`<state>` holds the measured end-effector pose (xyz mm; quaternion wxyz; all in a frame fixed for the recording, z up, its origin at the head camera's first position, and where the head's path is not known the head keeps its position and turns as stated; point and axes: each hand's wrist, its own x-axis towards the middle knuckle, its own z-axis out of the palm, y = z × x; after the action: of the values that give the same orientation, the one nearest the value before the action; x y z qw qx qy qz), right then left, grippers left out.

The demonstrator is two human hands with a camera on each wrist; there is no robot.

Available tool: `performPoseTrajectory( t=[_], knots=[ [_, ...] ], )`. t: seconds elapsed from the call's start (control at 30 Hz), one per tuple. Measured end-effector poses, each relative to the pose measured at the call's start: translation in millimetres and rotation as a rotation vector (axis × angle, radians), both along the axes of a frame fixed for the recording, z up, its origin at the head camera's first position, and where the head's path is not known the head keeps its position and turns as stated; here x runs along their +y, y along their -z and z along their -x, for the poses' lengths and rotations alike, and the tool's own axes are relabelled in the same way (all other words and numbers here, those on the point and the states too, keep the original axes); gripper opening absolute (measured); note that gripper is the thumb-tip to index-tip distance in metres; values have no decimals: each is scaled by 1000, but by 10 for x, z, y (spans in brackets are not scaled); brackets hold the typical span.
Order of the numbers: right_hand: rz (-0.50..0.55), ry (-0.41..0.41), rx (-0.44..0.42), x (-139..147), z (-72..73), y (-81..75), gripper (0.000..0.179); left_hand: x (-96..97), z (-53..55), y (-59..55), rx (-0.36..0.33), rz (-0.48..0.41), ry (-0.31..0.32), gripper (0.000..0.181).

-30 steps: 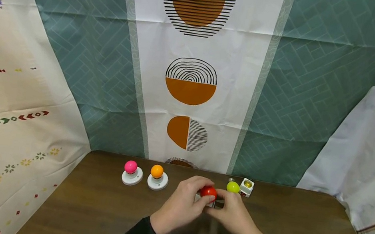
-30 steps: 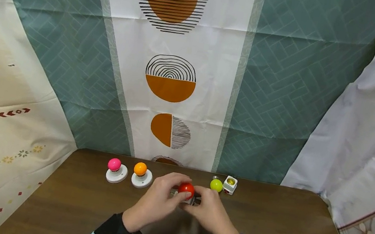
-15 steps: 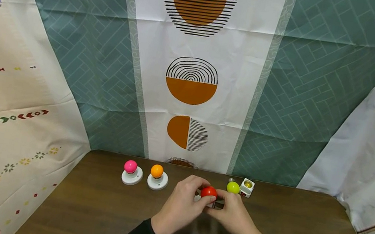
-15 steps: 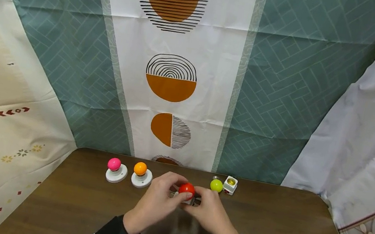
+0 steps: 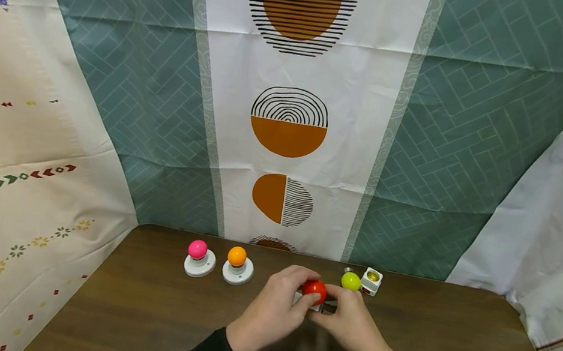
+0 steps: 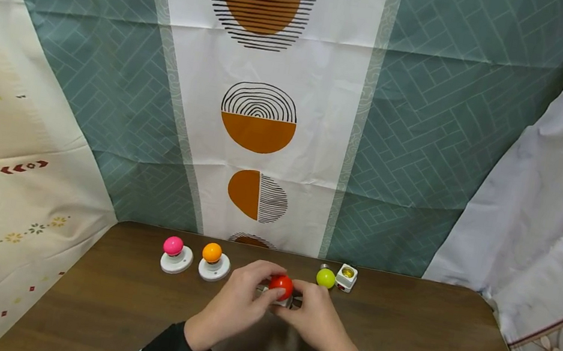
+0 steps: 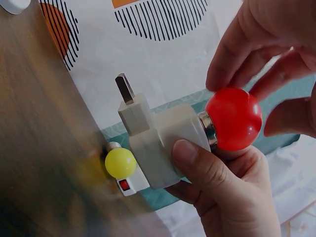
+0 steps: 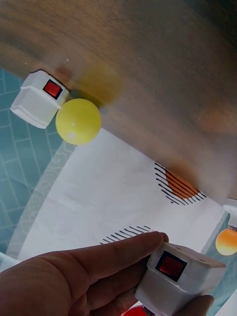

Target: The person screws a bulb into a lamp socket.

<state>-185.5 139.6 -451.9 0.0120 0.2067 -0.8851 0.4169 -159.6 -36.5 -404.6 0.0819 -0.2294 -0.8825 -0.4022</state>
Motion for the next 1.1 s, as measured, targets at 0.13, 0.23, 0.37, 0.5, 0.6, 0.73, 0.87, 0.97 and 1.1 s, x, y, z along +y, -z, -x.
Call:
performPoseTrajectory(
  t=[0.13,0.23,0.37,0.5,0.6,0.73,0.87,0.97,1.1],
  knots=[
    [15,-2,4,1,2,1,33,-7,-23,17,20,-27,-88,33],
    [24,-2,9,4,3,8,33,-12,-37,29,-2,-45,-147,35],
    [24,-1,18,2,8,13,33,-4,-33,42,-4,-60,-148,33],
    [29,-3,25,-8,8,13,32,5,-24,39,-14,-76,-124,27],
    [27,-3,36,-10,7,11,32,5,-20,28,-32,-78,-104,24],
    [25,-8,28,-3,5,4,34,-1,-7,21,-49,-59,-62,26],
    [37,-20,1,9,3,-3,37,-13,1,12,-78,-37,-30,28],
    [42,-22,-7,13,3,-8,38,-18,8,4,-90,-36,-10,29],
    [46,-17,-15,9,-1,-15,37,-26,2,-2,-82,-61,-21,29]
  ],
)
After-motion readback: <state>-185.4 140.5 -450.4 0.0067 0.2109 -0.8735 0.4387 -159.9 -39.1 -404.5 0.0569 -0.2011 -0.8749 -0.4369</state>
